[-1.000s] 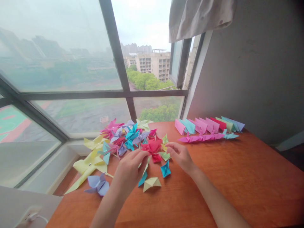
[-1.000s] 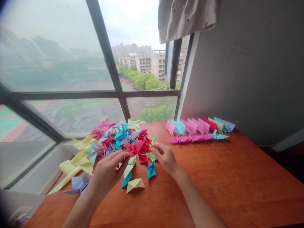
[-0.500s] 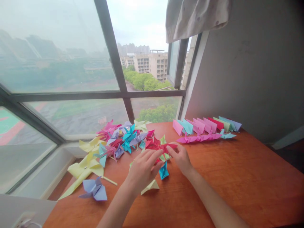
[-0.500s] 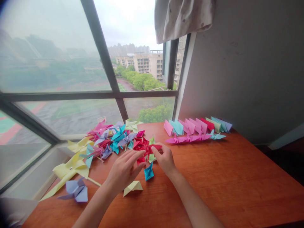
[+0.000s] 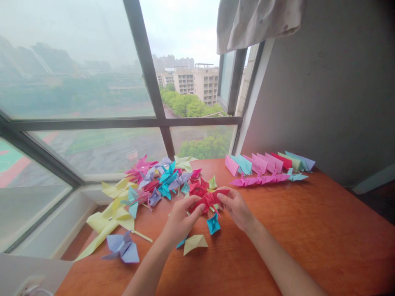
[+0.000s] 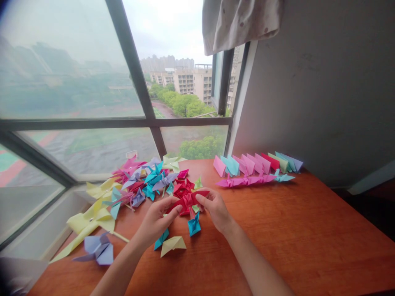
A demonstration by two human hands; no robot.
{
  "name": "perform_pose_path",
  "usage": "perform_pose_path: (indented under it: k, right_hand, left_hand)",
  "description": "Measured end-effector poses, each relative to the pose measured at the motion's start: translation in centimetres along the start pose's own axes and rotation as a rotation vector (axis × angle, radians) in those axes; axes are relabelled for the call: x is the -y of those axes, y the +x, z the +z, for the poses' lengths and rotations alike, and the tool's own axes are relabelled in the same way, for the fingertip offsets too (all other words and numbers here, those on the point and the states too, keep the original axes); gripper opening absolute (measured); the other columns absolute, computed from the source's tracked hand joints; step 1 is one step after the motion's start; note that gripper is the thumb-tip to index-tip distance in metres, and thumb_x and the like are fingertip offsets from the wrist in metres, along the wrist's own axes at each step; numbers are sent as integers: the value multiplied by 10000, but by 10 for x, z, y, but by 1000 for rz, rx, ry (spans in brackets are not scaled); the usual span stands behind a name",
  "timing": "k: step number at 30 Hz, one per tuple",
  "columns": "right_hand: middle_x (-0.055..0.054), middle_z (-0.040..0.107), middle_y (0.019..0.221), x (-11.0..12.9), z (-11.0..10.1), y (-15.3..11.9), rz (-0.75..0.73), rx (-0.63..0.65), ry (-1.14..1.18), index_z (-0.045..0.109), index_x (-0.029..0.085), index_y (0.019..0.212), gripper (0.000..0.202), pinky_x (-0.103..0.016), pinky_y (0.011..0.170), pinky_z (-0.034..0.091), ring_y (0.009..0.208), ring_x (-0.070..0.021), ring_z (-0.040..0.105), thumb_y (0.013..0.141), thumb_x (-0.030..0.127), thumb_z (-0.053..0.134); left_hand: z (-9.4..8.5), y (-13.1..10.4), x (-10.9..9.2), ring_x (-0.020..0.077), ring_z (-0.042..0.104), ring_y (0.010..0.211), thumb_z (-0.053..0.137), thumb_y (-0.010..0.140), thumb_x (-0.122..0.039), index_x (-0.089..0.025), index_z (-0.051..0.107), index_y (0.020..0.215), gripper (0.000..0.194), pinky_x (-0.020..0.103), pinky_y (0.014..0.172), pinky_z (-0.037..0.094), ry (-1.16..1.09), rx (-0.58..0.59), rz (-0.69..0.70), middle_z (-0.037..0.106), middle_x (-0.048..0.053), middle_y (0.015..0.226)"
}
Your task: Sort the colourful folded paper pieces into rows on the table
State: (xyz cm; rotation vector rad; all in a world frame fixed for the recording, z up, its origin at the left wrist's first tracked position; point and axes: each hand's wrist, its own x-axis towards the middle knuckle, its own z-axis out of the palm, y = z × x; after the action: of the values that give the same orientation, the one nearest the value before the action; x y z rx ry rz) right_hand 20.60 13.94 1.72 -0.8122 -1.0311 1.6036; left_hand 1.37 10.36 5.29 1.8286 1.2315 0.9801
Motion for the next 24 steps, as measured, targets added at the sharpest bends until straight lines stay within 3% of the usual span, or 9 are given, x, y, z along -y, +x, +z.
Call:
perform_pose_path:
  k: [8,15,24]
  right_hand:
    - [42,613,640,-2,-4,2,31,15,85,703,221,958,293,-200,510,360,525,-69,472,711,334,810]
    - [21,674,778,0,-10,3,25,5,238,686,249,1074,388,-204,603,429,684,-104,596,711,286,817]
    - [61,587,654,-3,-26,11,-17,-82,272,697,231,978,301,-184,497,378,524,-57,462,709,291,818]
  left_hand:
    - [5,2,-1,167,591,727,617,877,-385,-148,698,877,250,226,653,445,-218,47,-98,693,42,778]
    - [5,-1,-11,153,597,647,685,803,-504,-130,700,779,375,226,600,447,-461,32,-199,683,45,697]
    - [2,-1,-15,150,601,609,679,797,-541,-140,680,727,407,218,551,427,-493,-10,-227,678,41,643]
